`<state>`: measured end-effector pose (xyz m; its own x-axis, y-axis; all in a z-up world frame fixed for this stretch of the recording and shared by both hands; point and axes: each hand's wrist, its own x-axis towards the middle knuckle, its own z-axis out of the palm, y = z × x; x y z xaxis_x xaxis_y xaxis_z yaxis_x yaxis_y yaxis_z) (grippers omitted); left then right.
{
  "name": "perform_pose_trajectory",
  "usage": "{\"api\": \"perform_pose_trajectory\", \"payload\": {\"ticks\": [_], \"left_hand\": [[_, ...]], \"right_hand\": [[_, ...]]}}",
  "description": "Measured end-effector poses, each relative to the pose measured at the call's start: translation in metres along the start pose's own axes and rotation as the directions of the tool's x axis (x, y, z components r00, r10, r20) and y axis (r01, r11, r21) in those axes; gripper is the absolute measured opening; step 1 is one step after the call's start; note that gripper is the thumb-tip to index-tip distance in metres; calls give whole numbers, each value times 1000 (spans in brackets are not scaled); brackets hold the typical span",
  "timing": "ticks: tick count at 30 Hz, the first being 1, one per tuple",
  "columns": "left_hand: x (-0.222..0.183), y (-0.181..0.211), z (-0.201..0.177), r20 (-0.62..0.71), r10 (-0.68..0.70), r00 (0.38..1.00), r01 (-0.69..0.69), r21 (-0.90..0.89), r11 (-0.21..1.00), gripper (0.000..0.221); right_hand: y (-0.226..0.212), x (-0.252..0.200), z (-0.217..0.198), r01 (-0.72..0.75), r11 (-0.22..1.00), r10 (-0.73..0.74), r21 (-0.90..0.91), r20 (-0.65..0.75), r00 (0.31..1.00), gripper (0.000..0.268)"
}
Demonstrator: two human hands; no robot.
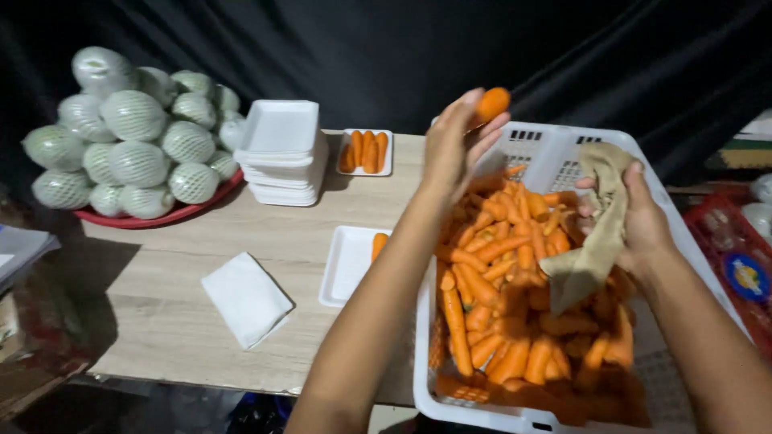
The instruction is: The person wipes individual carrots with a cloth one at a time and places them onto white trays.
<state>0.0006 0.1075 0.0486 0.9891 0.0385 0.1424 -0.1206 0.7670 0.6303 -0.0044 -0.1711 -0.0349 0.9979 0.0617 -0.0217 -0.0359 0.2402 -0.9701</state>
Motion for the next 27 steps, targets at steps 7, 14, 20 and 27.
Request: {"api": "perform_pose_trajectory", "payload": {"ticks": [7,14,20,27], "left_hand": [[-18,15,-160,-349,158,924,-131,100,986,31],[-66,-28,-280,-396,535,746,97,860,501,14],[-87,-46,-289,-419,500,758,291,903,316,8],[-95,-53,-280,-332,490,806,270,943,195,8]], "right_hand": [[-3,-5,8,59,998,-58,-23,41,998,66],[-2,-10,14,-16,998,17,-58,19,1000,68],[-1,-10,13,-8,994,11,-111,27,1000,67],[-3,-11,9,-3,990,8,-140,35,999,66]]}}
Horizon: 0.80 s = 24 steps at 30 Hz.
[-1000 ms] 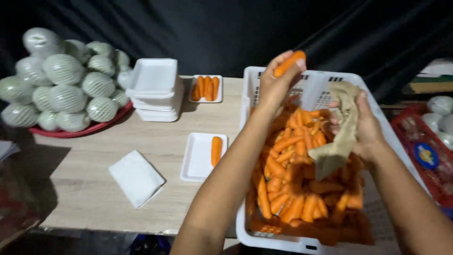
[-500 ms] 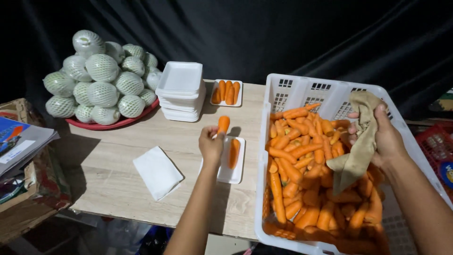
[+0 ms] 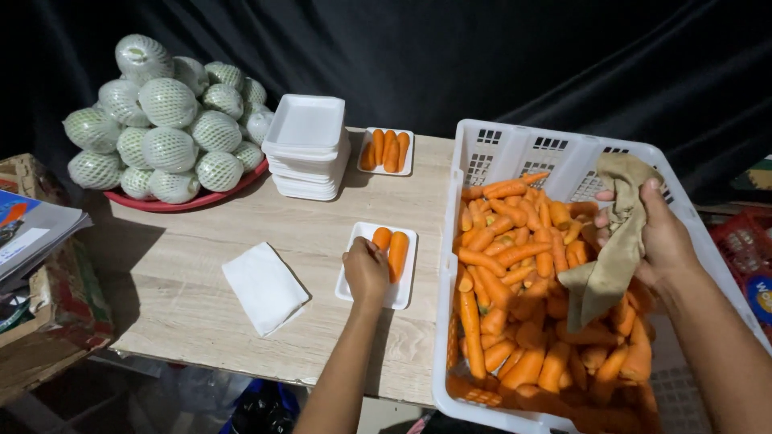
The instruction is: The person wipes individual carrots with a cloth one at a time and places them onto white trays.
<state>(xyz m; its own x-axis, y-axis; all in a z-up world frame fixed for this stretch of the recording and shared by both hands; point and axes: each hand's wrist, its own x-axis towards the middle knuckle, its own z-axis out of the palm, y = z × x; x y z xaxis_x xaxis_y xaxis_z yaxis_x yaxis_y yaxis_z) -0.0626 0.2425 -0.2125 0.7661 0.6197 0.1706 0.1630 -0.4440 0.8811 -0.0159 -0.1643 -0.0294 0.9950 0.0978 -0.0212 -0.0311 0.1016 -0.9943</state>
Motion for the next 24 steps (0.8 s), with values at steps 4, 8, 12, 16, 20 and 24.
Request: {"api": "perform_pose_trajectory", "payload": {"ticks": [4,8,12,16,20,24], "left_hand": [[-7,8,-3,-1,11,1000,-11,30,1000,6],[-5,-3,1,-12,57,998,-57,34,998,5],[0,-4,5,-29,135,990,-132,98,986,16],[5,45,1,-123,303,945,-292,101,951,19],[-9,153,-6,-145,592,793,-608,-125,784,15],[-13,237,40,477,486,732,-585,75,808,29]], "right_hand": [[1,1,1,1,1000,-2,18,10,1000,65],[-2,-2,7,5,1000,-5,23,-5,1000,66],[-2,1,5,15,1000,-15,13,-49,999,63],[5,10,-1,36,997,-33,66,-48,998,65],[-3,4,5,25,1000,-27,-19,-147,989,61],[15,26,-15,93,989,-114,-115,-190,975,63]]}}
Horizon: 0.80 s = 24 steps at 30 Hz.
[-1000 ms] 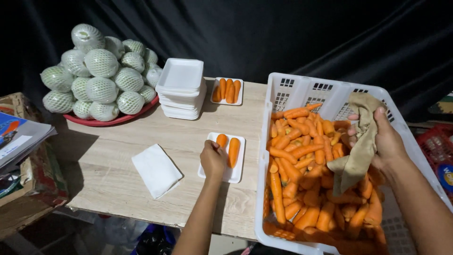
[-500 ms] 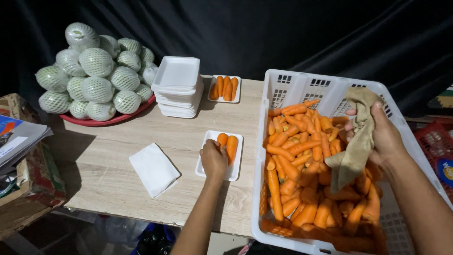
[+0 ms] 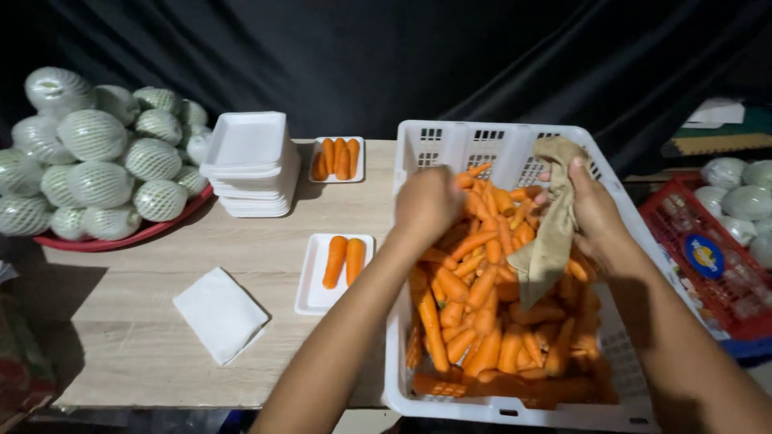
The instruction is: The person wipes individual carrots with a cloth one at a time and places them onto white trays.
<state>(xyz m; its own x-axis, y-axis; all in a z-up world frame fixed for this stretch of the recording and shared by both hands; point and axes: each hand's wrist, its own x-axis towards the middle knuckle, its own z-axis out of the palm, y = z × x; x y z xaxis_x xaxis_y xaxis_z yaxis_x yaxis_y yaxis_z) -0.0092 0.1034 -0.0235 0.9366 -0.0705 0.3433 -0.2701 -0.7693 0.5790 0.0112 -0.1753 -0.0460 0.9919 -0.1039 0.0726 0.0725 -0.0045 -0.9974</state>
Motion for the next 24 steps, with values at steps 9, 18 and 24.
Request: {"api": "perform_pose_trajectory", "payload": {"ticks": [9,18,24], "left_hand": [[-5,73,27,538,-139,831,-22,281,959,38],[49,88,43,51,-146,988,152,-141,978,64],[21,107,90,174,-277,945,286,-849,444,45]], "right_hand": [[-30,-29,24,-117,988,104,-102,-126,987,77],[-28,-24,24,22,999,-14,48,-158,987,64],[-44,-44,42,172,980,-158,99,-135,978,50]]}}
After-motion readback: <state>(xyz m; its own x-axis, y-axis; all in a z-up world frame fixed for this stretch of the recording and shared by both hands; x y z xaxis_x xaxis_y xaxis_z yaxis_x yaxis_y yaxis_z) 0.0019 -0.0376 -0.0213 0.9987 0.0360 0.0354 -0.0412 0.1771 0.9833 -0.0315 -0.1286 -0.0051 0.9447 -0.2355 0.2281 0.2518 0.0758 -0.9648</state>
